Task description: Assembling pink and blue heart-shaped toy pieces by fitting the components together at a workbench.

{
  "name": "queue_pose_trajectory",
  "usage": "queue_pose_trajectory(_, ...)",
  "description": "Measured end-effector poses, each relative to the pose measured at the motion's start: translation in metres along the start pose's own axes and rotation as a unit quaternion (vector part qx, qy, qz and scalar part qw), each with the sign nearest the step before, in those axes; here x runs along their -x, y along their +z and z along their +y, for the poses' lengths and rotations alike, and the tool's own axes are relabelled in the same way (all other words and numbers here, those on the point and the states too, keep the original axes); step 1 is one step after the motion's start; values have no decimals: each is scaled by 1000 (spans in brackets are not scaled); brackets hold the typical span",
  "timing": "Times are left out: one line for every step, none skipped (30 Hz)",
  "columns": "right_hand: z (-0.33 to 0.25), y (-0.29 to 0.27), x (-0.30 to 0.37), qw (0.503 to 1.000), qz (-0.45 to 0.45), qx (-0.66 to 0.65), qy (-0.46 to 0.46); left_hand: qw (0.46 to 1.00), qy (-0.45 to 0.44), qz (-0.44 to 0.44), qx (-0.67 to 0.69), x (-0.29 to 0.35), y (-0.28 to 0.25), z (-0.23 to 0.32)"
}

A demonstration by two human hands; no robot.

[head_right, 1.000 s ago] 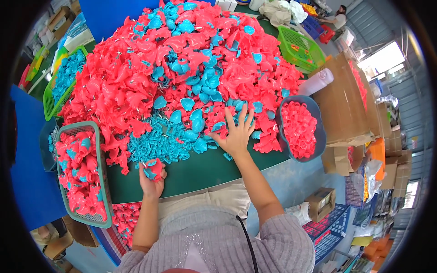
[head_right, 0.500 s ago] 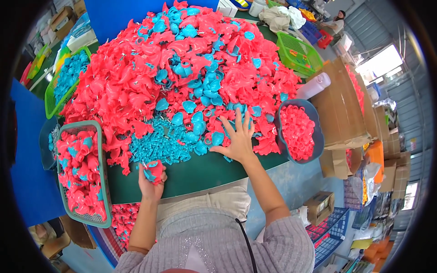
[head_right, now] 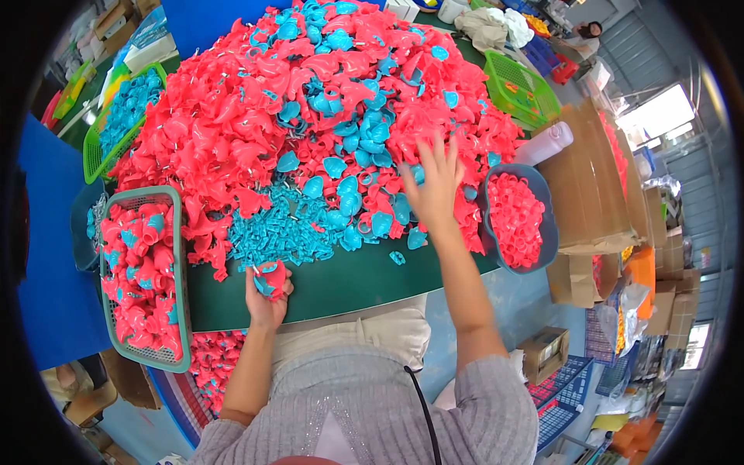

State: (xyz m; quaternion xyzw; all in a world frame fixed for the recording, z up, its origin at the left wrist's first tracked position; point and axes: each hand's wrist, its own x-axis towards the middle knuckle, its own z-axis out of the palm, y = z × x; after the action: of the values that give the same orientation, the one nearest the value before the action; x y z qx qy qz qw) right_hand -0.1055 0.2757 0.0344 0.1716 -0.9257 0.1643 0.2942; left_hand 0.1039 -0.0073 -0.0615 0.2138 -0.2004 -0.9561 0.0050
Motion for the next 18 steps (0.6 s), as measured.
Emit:
queue_pose_trajectory(3,1,-18,998,-22,54,1,1000,-2,-1,-4,0,-1,1)
queue_pose_trajectory(4,2,-32,993,-44,106,1,1000,-3,-1,-7,0,-1,2)
queue_pose_trajectory(6,5,-43,994,-42,102,1,1000,-9,20,-5,0,0,2)
queue_pose_trajectory(10,7,-52,987,-92,132,3,999,-13,43,-2,1,1,2)
queue_pose_trajectory(10,12,-57,977,-145,156,0,999,-2,51,-2,1,2,2)
queue_pose_trajectory(2,7,-63,974,-153,168,0,999,5,37,8,2,3,2)
queue_pose_trajectory(-2,1,-69,971,-161,178,-2,1000,13,23,17,2,3,2)
queue_pose_trajectory(14,1,-71,984,-122,134,-6,1000,2,13,16,-1,2,0)
queue_pose_trajectory(33,5,-71,993,-85,86,-9,999,15,26,16,-1,2,-1)
queue_pose_trajectory(50,7,-72,998,-62,-6,12,1000,2,15,18,-2,3,-2)
queue_pose_trajectory(64,11,-74,994,-39,-96,36,1000,-13,3,20,-4,5,-3)
queue_pose_trajectory(73,14,-78,973,-45,-185,129,1000,-6,9,19,-5,6,-2)
queue_pose_trajectory(81,21,-79,936,-51,-270,222,1000,-9,7,10,-6,8,-1)
queue_pose_trajectory(59,18,-86,930,-59,-267,247,1000,-11,11,1,-4,4,-1)
queue_pose_trajectory(43,13,-89,928,-64,-269,248,1000,-10,17,1,0,2,-1)
queue_pose_trajectory(28,11,-93,911,-62,-309,265,1000,-6,13,-13,0,-1,0)
queue_pose_trajectory(14,10,-96,894,-54,-345,281,1000,-5,3,-26,-3,0,1)
queue_pose_trajectory(-10,19,-91,897,-8,-372,240,1000,-1,7,-28,-4,-2,3)
